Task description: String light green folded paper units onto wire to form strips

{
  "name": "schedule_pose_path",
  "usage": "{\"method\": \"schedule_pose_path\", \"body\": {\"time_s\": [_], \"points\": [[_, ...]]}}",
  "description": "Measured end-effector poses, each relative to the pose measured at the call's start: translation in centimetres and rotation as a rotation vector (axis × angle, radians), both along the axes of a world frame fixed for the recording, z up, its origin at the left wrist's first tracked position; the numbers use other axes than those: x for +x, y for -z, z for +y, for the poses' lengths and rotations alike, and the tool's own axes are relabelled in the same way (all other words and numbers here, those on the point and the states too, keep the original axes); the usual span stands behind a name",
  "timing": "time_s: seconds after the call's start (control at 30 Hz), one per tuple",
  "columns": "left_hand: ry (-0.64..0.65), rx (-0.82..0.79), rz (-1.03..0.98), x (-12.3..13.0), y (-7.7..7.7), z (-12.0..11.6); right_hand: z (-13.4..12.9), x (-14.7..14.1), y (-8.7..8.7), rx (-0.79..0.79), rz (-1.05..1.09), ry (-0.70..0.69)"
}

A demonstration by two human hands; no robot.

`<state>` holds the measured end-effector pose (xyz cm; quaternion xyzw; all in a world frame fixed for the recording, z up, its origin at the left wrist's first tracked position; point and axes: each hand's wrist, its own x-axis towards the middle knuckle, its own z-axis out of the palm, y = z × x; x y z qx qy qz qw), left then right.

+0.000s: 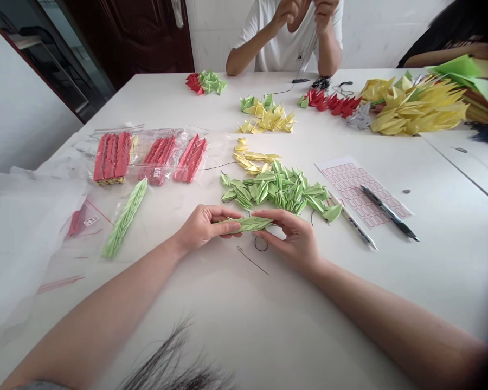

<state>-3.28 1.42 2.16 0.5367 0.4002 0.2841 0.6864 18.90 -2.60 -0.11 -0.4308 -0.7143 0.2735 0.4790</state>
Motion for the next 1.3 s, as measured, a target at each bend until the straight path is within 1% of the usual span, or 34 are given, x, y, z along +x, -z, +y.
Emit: {"method": "schedule_pose_path", "body": {"time_s": [0.17,0.33,0.53,0.63,0.73,0.87,1.0,1.17,1.23,1.3], "points": [[0.008,-0.003,0.005,-0.14,0.18,0.06,0.02,0.04,0.11,0.015,0.016,-0.004],[0.011,-0.012,-0.001,-0.15,0.22,0.03,0.01,0.09,0.2,-0.006,0.003,0.016],[0.117,-0.043,0.061,-0.04,-0.48,-0.05,-0.21,0.03,0.01,-0.046,-0.01,-0.01],[0.123,-0.034,0.071,0.11,-0.6,-0.11,-0.14,0.07,0.07,-0.076,0.041,-0.057],[0.137,-0.026,0.055,0.2,-0.49,-0.11,0.02,0.17,0.14,-0.028,0.073,-0.086],[0.169,-0.046,0.025,0.17,-0.36,-0.06,0.11,0.16,-0.05,0.045,0.025,-0.122],[0.207,-0.064,0.0,0.07,-0.34,-0.07,0.11,-0.03,-0.25,0.073,0.007,-0.113],[0.286,-0.01,0.072,-0.08,-0.46,-0.19,0.11,-0.17,-0.15,0.081,0.023,-0.132],[0.294,0.025,0.091,-0.05,-0.57,-0.26,0.04,-0.19,-0.08,0.082,0.018,-0.148],[0.281,0.064,0.098,0.03,-0.66,-0.35,-0.1,-0.22,0.02,0.039,0.032,-0.162]]}}
